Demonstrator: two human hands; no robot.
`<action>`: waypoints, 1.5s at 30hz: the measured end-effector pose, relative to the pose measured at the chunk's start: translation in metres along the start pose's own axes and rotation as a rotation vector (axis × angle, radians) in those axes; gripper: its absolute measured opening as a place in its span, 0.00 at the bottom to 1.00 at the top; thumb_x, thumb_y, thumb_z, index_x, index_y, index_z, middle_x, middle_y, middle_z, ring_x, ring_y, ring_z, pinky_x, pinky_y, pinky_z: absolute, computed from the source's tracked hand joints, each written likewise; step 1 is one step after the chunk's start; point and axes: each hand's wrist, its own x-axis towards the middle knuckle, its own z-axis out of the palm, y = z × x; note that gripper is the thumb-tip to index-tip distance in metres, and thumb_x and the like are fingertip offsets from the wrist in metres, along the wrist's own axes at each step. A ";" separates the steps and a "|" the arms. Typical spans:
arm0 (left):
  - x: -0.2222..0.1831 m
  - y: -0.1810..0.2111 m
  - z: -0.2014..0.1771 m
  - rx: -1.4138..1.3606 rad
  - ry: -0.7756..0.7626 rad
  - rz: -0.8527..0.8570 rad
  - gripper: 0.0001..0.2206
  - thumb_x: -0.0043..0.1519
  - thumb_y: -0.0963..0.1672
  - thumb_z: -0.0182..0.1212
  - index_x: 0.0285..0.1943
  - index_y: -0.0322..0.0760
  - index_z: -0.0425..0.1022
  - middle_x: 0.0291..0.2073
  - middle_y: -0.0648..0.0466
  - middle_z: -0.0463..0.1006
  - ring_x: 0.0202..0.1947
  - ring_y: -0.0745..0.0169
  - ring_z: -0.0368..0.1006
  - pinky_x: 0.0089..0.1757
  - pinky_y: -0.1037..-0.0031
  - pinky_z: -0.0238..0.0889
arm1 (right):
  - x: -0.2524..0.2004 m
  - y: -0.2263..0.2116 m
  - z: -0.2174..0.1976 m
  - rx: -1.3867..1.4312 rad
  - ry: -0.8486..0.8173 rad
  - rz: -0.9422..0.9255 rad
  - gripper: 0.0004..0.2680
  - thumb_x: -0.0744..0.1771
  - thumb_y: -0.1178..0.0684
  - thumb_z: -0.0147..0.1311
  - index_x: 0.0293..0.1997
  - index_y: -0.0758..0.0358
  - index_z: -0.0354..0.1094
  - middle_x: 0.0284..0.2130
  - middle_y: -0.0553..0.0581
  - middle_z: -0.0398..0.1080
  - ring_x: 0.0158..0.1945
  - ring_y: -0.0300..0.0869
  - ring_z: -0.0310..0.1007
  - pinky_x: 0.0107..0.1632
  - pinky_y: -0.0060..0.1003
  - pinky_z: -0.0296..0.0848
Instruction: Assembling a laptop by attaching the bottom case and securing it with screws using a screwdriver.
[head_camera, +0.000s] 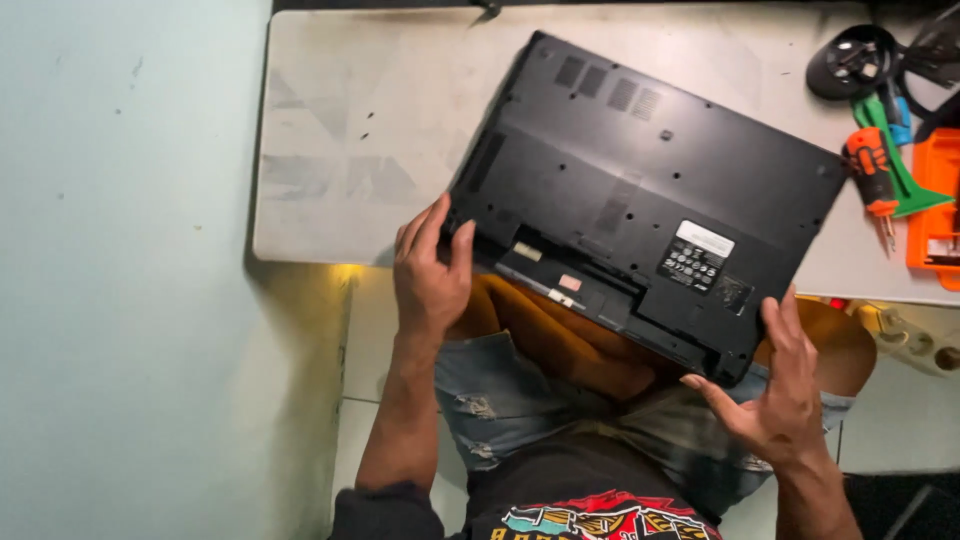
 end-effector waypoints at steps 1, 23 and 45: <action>-0.011 -0.001 -0.006 -0.016 -0.014 0.017 0.19 0.69 0.46 0.60 0.64 0.27 0.73 0.55 0.40 0.79 0.56 0.39 0.74 0.54 0.56 0.70 | 0.006 0.004 -0.001 -0.011 0.016 0.019 0.45 0.55 0.46 0.69 0.79 0.67 0.43 0.76 0.80 0.45 0.78 0.68 0.50 0.71 0.61 0.55; -0.035 -0.004 -0.010 0.068 -0.008 -0.158 0.23 0.71 0.49 0.54 0.71 0.31 0.69 0.63 0.45 0.75 0.58 0.49 0.64 0.55 0.64 0.63 | 0.048 0.032 -0.019 0.147 -0.113 0.054 0.48 0.57 0.37 0.72 0.80 0.61 0.34 0.76 0.58 0.52 0.74 0.47 0.56 0.66 0.50 0.48; -0.031 -0.009 -0.009 -0.170 -0.043 -0.266 0.22 0.69 0.43 0.54 0.69 0.21 0.64 0.64 0.36 0.70 0.63 0.48 0.67 0.62 0.66 0.62 | 0.081 0.051 -0.039 0.798 -0.065 0.327 0.28 0.65 0.58 0.55 0.75 0.62 0.46 0.60 0.61 0.73 0.49 0.40 0.73 0.50 0.29 0.70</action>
